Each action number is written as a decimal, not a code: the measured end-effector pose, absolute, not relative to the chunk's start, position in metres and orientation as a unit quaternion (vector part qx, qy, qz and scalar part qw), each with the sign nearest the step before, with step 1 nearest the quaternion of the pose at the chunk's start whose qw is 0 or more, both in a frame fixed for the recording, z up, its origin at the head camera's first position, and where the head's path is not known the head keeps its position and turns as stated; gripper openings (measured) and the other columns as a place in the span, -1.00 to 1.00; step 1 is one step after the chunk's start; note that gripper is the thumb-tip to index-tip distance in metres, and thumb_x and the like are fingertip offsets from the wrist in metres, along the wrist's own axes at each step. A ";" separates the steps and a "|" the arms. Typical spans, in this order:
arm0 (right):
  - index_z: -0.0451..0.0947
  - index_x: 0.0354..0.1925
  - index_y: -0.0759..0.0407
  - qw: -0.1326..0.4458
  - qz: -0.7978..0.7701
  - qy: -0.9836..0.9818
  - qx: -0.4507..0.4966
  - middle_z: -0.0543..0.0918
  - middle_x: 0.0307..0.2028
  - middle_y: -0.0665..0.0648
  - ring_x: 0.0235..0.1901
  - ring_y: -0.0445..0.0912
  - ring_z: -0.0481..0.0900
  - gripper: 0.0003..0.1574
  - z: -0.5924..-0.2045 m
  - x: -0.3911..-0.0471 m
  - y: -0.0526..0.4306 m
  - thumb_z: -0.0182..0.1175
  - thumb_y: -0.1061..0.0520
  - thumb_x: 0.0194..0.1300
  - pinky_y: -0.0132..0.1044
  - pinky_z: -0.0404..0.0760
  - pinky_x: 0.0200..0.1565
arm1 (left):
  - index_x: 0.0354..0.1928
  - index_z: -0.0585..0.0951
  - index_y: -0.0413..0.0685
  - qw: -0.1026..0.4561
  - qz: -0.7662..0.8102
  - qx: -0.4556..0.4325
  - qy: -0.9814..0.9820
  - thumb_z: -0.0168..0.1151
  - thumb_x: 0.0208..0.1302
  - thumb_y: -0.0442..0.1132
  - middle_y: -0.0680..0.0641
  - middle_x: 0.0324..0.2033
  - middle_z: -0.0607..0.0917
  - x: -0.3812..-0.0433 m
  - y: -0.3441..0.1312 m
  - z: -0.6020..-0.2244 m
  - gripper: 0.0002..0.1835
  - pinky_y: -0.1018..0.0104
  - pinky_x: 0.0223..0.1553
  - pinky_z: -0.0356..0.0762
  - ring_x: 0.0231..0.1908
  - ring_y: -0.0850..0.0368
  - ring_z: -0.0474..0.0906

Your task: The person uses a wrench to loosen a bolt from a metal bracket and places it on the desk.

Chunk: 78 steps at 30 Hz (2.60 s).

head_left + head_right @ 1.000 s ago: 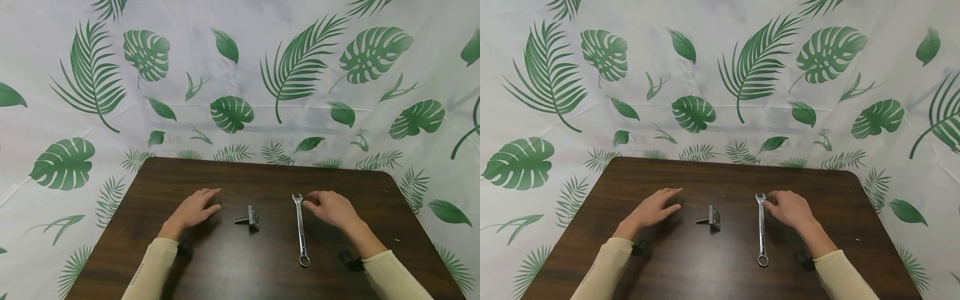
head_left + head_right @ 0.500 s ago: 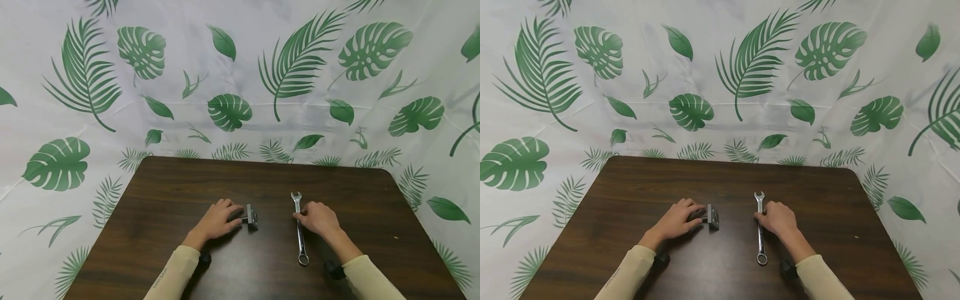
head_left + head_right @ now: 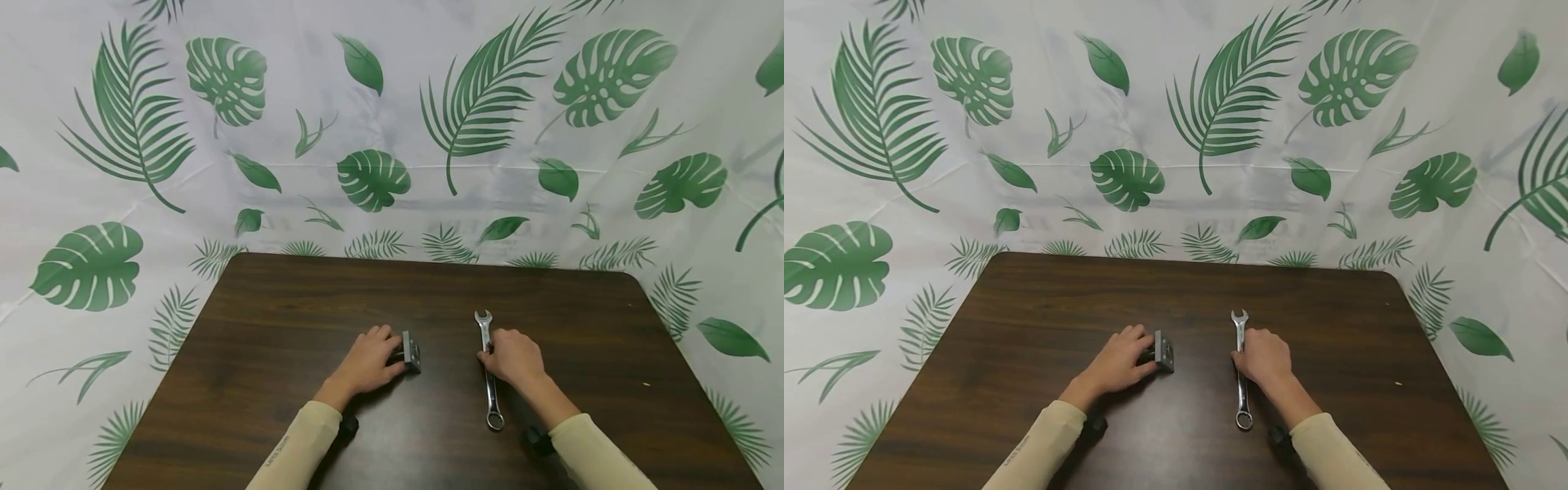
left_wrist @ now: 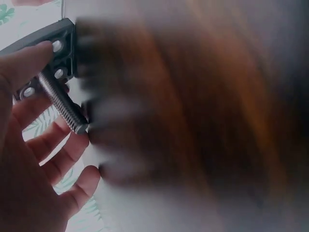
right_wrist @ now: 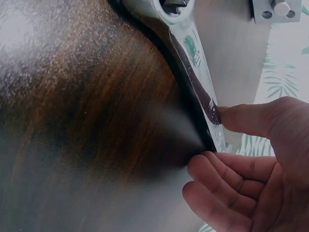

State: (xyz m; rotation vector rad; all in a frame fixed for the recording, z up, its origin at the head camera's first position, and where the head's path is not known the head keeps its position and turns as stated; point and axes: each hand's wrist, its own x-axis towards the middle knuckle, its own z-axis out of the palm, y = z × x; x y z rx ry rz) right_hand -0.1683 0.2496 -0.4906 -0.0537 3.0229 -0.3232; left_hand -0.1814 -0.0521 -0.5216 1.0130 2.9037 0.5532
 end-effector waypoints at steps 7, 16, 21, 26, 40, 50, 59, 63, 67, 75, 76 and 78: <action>0.45 -0.57 0.07 0.032 -0.107 0.994 -0.020 0.47 -0.64 0.02 -0.64 -0.06 0.41 -0.67 -0.494 -0.167 0.252 0.35 -0.02 0.13 -0.12 0.40 -0.59 | 0.43 0.30 0.11 0.047 0.245 0.288 0.924 0.35 0.12 0.26 0.00 0.09 0.50 -0.184 -0.047 -0.522 -0.11 0.07 -0.08 0.31 0.03 0.06 0.40; 0.47 -0.57 0.09 0.027 -0.115 0.993 -0.024 0.48 -0.64 0.03 -0.64 -0.03 0.43 -0.79 -0.494 -0.167 0.252 0.29 0.08 0.06 -0.08 0.41 -0.59 | 0.39 0.34 0.15 0.049 0.291 0.279 0.914 0.40 0.09 0.22 0.01 0.06 0.52 -0.185 -0.044 -0.524 -0.16 0.15 -0.14 0.23 -0.05 0.11 0.40; 0.48 -0.54 0.11 0.018 -0.121 0.992 -0.033 0.49 -0.62 0.03 -0.62 -0.01 0.45 -0.83 -0.497 -0.167 0.251 0.29 0.12 0.04 -0.06 0.44 -0.56 | 0.34 0.37 0.12 0.050 0.306 0.280 0.908 0.41 0.12 0.18 0.06 0.12 0.53 -0.184 -0.044 -0.524 -0.22 0.16 -0.14 0.21 -0.02 0.12 0.41; 0.49 -0.48 0.15 0.007 -0.111 0.992 -0.055 0.50 -0.56 0.06 -0.56 0.03 0.50 -0.82 -0.499 -0.167 0.249 0.32 0.14 0.03 0.00 0.48 -0.51 | 0.34 0.35 0.09 0.063 0.323 0.274 0.904 0.39 0.16 0.13 0.08 0.14 0.53 -0.183 -0.046 -0.523 -0.25 0.15 -0.09 0.20 -0.01 0.11 0.42; 0.51 -0.38 0.16 0.027 -0.109 0.992 -0.054 0.53 -0.47 0.09 -0.53 -0.02 0.47 -0.84 -0.505 -0.167 0.254 0.29 0.12 0.14 -0.04 0.49 -0.47 | 0.38 0.32 0.03 0.083 0.361 0.255 0.893 0.39 0.18 0.11 0.00 0.08 0.59 -0.178 -0.052 -0.519 -0.21 0.07 0.04 0.23 0.01 0.10 0.49; 0.46 -0.37 0.17 0.040 -0.125 0.991 -0.037 0.51 -0.47 0.09 -0.54 -0.02 0.42 -0.85 -0.501 -0.165 0.255 0.24 0.14 0.18 -0.07 0.46 -0.46 | 0.35 0.32 0.09 0.103 0.433 0.237 0.864 0.42 0.17 0.04 -0.02 0.03 0.60 -0.169 -0.053 -0.510 -0.25 0.04 0.01 0.49 -0.02 0.09 0.57; 0.52 -0.23 0.18 0.025 -0.136 0.989 -0.042 0.58 -0.47 0.09 -0.53 -0.02 0.50 -0.77 -0.505 -0.164 0.260 0.24 0.13 0.12 -0.04 0.49 -0.46 | 0.27 0.41 -0.01 0.067 0.537 0.237 0.807 0.50 0.11 -0.17 -0.08 -0.09 0.63 -0.157 -0.050 -0.489 -0.31 0.09 -0.16 0.55 -0.20 0.02 0.58; 0.55 -0.11 0.22 0.013 -0.141 0.988 -0.059 0.57 -0.44 0.09 -0.53 -0.02 0.45 -0.71 -0.505 -0.161 0.261 0.18 0.15 0.18 -0.07 0.44 -0.48 | 0.24 0.44 -0.16 0.050 0.603 0.235 0.761 0.49 0.07 -0.36 -0.17 -0.04 0.64 -0.146 -0.049 -0.464 -0.34 -0.04 -0.15 0.57 -0.22 -0.11 0.62; 0.51 0.16 0.34 -0.009 -0.170 0.983 -0.071 0.60 -0.28 0.20 -0.48 0.01 0.44 -0.46 -0.502 -0.155 0.262 0.07 0.20 0.22 -0.09 0.42 -0.46 | 0.25 0.43 -0.14 0.040 0.645 0.224 0.730 0.47 0.09 -0.39 -0.15 -0.02 0.65 -0.147 -0.049 -0.468 -0.34 0.09 -0.18 0.59 -0.17 -0.04 0.65; 0.39 0.36 0.16 -0.106 -0.291 0.944 -0.114 0.35 -0.41 -0.03 -0.60 -0.18 0.17 -0.41 -0.485 -0.135 0.253 0.05 0.23 0.39 -0.32 0.23 -0.54 | 0.27 0.41 -0.12 0.020 0.710 0.236 0.663 0.41 0.10 -0.48 -0.21 0.06 0.65 -0.148 -0.048 -0.469 -0.33 0.10 -0.14 0.61 -0.07 -0.01 0.66; 0.40 0.36 0.13 -0.119 -0.304 0.938 -0.118 0.35 -0.41 -0.05 -0.60 -0.19 0.18 -0.43 -0.480 -0.132 0.250 0.07 0.21 0.40 -0.33 0.24 -0.54 | 0.28 0.41 -0.12 0.021 0.713 0.235 0.661 0.42 0.10 -0.48 -0.19 0.06 0.65 -0.147 -0.047 -0.467 -0.33 0.10 -0.13 0.61 -0.07 -0.01 0.66; 0.44 0.34 0.11 -0.142 -0.330 0.924 -0.128 0.36 -0.42 -0.08 -0.59 -0.20 0.21 -0.46 -0.471 -0.126 0.246 0.12 0.19 0.42 -0.34 0.26 -0.54 | 0.28 0.40 -0.17 0.019 0.708 0.238 0.664 0.42 0.09 -0.47 -0.18 0.07 0.65 -0.145 -0.046 -0.462 -0.32 0.15 -0.15 0.62 -0.09 0.00 0.67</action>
